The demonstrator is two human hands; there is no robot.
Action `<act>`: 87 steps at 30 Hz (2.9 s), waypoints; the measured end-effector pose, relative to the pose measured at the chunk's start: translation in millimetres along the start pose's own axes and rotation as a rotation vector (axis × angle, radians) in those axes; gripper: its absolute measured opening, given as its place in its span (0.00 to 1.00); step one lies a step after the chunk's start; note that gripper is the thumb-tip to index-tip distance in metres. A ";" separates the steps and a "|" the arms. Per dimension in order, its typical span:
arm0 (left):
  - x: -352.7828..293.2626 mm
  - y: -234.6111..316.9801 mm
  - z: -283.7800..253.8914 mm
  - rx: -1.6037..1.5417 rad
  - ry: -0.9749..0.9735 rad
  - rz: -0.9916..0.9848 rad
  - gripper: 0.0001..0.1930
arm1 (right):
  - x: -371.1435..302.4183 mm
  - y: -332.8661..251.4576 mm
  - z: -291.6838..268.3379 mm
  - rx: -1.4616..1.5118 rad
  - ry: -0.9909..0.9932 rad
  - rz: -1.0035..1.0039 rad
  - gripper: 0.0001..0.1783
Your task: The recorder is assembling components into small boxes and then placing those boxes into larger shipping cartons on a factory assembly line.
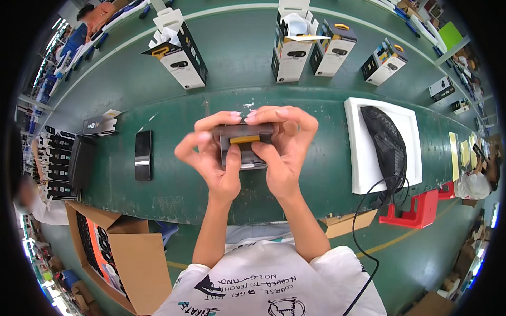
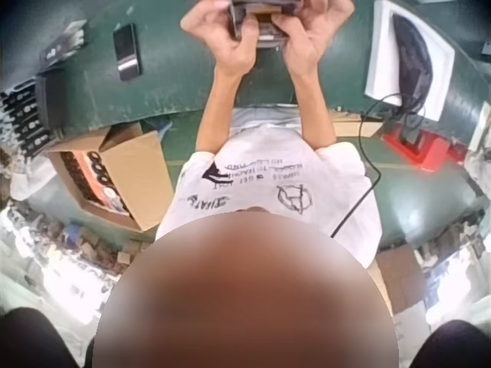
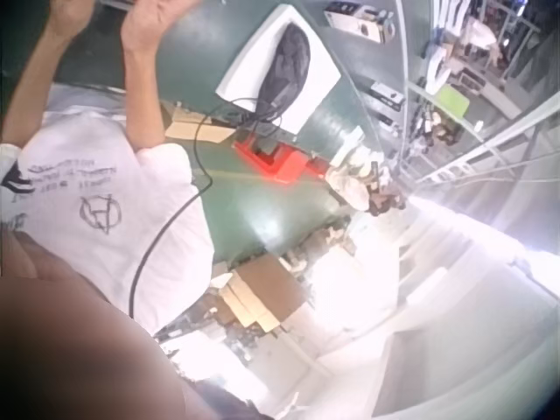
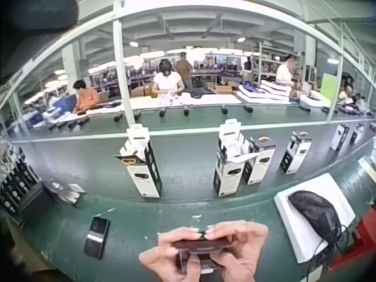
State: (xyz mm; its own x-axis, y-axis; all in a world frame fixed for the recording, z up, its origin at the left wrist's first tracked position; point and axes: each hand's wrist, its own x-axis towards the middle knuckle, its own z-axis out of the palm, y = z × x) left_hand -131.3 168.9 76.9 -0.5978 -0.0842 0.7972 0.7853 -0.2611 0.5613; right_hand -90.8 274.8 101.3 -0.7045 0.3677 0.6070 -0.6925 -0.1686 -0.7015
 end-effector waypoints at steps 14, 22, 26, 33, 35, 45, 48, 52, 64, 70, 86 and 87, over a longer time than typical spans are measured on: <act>-15.1 9.8 -30.0 0.284 -0.158 0.096 0.19 | 0.3 -22.8 -32.7 -0.322 -0.409 -0.045 0.13; 1.8 29.4 -49.5 0.200 -0.366 -0.086 0.18 | 1.6 -32.4 -32.0 -0.367 -0.434 0.001 0.12; 0.8 31.4 -48.3 0.187 -0.337 -0.085 0.18 | 3.1 -40.0 -26.1 -0.437 -0.444 0.026 0.12; 2.3 22.6 -48.5 0.114 -0.232 -0.091 0.12 | -0.4 -35.4 -6.8 -0.444 -0.318 0.029 0.10; 2.9 20.5 -54.5 0.171 -0.270 -0.061 0.11 | 0.3 -33.3 -5.8 -0.453 -0.324 0.018 0.11; 1.2 -0.4 -58.5 0.155 -0.256 0.039 0.11 | 3.2 -31.2 -3.3 -0.554 -0.371 -0.047 0.12; 0.4 -0.1 -61.5 0.141 -0.218 0.025 0.12 | -3.5 -30.4 5.9 -0.548 -0.314 -0.022 0.11; 1.7 -4.6 -68.4 0.196 -0.240 0.030 0.12 | -1.4 -29.4 12.3 -0.539 -0.261 -0.011 0.10; 0.2 -10.3 -91.5 0.174 -0.348 0.039 0.14 | -10.0 -19.7 12.1 -0.859 -0.437 -0.334 0.21; 12.3 -31.7 -77.2 0.156 -0.251 -0.010 0.12 | 9.5 4.3 26.5 -0.948 -0.344 -0.612 0.22; 39.3 -47.6 -69.3 0.208 -0.133 -0.106 0.17 | 57.1 14.0 40.9 -1.176 -0.544 -0.575 0.13; 38.4 -47.1 -70.1 0.203 -0.138 -0.110 0.16 | 55.4 13.8 40.1 -1.173 -0.549 -0.573 0.13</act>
State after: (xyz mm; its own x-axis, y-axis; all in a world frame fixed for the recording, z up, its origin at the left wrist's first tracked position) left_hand -202.5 110.6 65.5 -0.6644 0.0697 0.7441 0.7416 -0.0619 0.6680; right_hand -145.6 256.2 140.3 -0.5325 -0.3177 0.7845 -0.5606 0.8269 -0.0456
